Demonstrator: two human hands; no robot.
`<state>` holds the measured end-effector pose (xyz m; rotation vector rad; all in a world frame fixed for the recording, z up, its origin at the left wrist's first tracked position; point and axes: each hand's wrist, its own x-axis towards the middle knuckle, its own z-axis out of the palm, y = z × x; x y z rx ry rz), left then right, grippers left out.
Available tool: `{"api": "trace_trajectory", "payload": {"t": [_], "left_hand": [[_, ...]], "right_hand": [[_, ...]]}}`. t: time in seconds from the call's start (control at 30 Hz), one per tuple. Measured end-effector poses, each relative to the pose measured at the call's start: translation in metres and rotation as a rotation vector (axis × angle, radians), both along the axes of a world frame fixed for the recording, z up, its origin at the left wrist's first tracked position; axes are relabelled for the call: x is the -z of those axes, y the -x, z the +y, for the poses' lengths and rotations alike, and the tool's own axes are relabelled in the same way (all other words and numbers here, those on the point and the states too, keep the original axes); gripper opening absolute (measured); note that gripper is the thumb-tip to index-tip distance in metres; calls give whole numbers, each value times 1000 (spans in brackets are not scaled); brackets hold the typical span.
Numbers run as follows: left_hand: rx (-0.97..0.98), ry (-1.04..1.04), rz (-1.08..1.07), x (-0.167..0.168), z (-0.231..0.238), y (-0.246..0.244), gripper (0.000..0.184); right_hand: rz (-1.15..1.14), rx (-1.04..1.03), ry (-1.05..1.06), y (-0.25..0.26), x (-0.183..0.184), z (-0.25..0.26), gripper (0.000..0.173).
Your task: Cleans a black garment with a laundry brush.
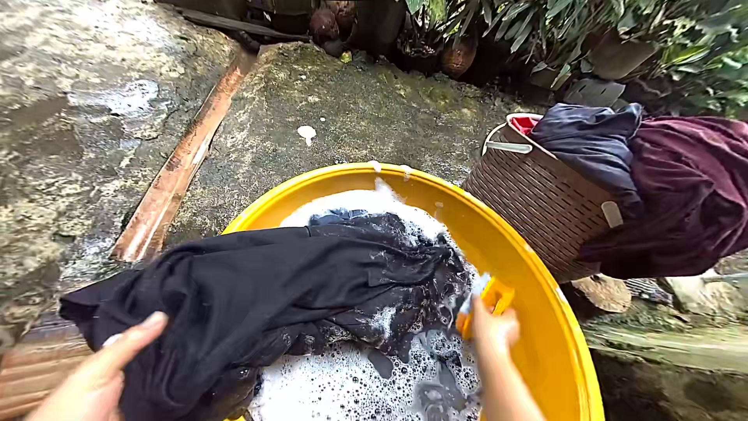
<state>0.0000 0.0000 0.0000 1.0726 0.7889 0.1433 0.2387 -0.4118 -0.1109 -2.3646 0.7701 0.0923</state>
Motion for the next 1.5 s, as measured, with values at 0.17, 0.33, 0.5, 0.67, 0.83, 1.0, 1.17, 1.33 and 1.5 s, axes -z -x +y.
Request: {"api": "trace_trajectory", "payload": {"t": [0.17,0.33,0.5,0.67,0.83,1.0,1.17,1.33,1.5], "left_hand": [[79,72,192,6,-26,-15,13],[-23,-122,55,-2,-18,-22,20],[-206,-12,-193,-8,2,-24,39],[-326,-216,-166,12,24,-12,35],[-445,-787,203,11,14,-6,44],[-270,-1375,361,65,15,-6,61],[-97,-1592,417,60,4,-15,49],[43,-1578,375,59,8,-9,42],[-16,-1656,357,73,13,-12,43]], "right_hand": [[169,59,109,69,68,12,65],[-44,57,-112,26,29,17,69],[-319,-385,-326,70,-38,133,52],[-555,-1078,-454,151,-98,279,69],[-355,-1213,-45,104,-53,253,59],[198,-670,361,-28,14,86,69],[27,-735,-11,34,-53,194,68],[-350,-1336,-147,130,-59,266,63],[35,-776,278,-24,14,111,65]]}}
